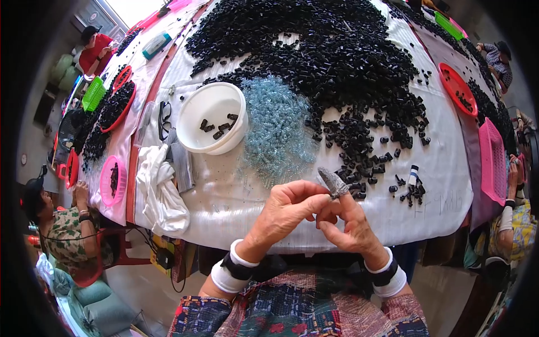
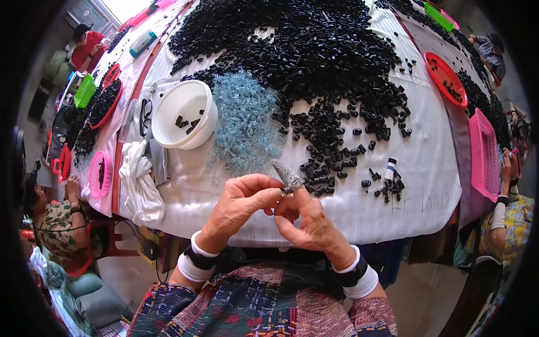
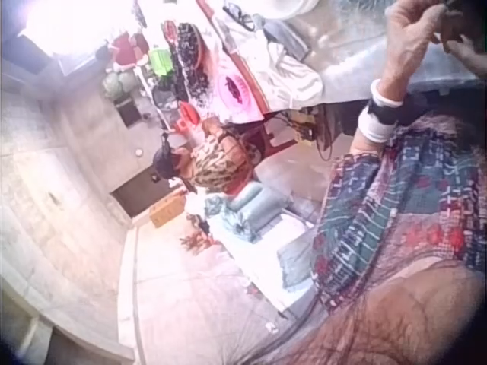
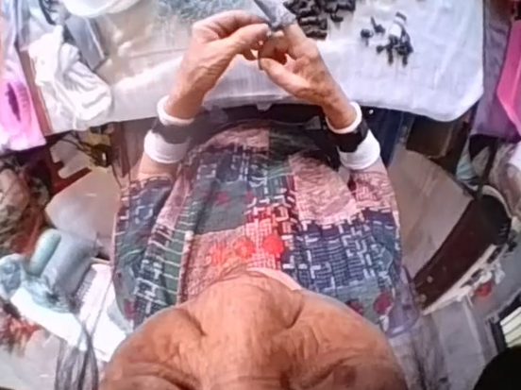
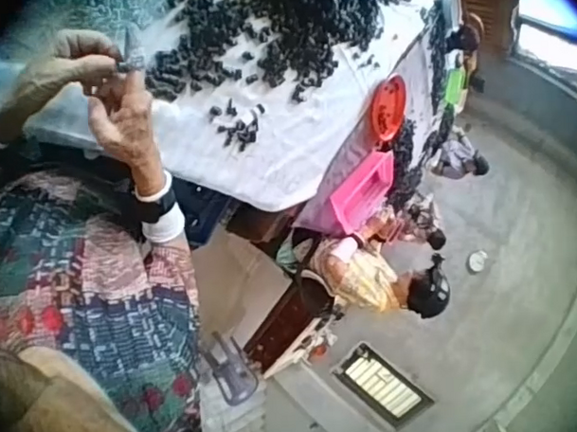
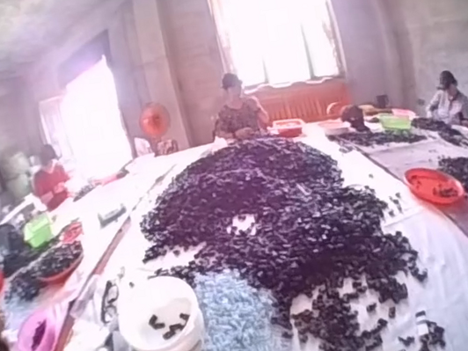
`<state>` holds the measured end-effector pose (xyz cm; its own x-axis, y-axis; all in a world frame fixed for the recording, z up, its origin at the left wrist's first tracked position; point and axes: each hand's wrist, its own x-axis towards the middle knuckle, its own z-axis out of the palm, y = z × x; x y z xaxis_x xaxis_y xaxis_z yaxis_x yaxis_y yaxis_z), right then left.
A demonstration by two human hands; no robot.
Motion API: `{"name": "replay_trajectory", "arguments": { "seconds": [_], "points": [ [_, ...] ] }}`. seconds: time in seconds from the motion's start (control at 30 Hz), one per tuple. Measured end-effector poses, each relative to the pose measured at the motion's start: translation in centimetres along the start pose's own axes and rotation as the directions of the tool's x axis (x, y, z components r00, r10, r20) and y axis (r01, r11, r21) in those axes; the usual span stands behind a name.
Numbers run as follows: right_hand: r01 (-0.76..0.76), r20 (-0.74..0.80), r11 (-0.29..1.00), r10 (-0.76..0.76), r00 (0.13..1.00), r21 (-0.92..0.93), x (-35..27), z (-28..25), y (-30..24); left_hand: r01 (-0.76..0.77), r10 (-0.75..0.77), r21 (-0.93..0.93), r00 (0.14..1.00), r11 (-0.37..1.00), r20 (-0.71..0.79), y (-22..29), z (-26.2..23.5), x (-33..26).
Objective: Assembling and sorting small plastic components on a table in a manufacturing environment.
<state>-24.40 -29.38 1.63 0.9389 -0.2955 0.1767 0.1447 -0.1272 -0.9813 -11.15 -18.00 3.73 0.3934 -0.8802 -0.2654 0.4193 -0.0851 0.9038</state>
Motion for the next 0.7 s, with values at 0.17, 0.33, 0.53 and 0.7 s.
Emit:
{"name": "replay_trajectory", "arguments": {
  "seconds": [0.17, 0.33, 0.53, 0.7],
  "points": [
    [0.005, 0.022, 0.988, -0.001, 1.0, -0.154, -0.2, 0.0, -0.6, -0.104, 0.106, 0.172, 0.994, 0.98, -0.005, -0.5, 0.7, 0.1],
    [-0.012, -0.003, 0.996, 0.012, 1.0, -0.084, -0.7, 0.2, -0.2, -0.139, 0.149, 0.291, 0.989, 0.947, -0.014, -1.2, 0.8, 0.2],
    [-0.019, 0.078, 0.993, 0.029, 0.997, -0.12, -0.9, -0.6, -0.6, 0.054, -0.08, -0.32, 0.994, 0.946, -0.069, -0.3, 0.8, 0.2],
    [-0.071, 0.071, 0.997, 0.074, 0.995, -0.039, -1.4, -0.6, -0.7, 0.033, -0.037, -0.279, 0.999, 0.96, -0.01, -0.4, 0.8, 0.5]
  ]
}}
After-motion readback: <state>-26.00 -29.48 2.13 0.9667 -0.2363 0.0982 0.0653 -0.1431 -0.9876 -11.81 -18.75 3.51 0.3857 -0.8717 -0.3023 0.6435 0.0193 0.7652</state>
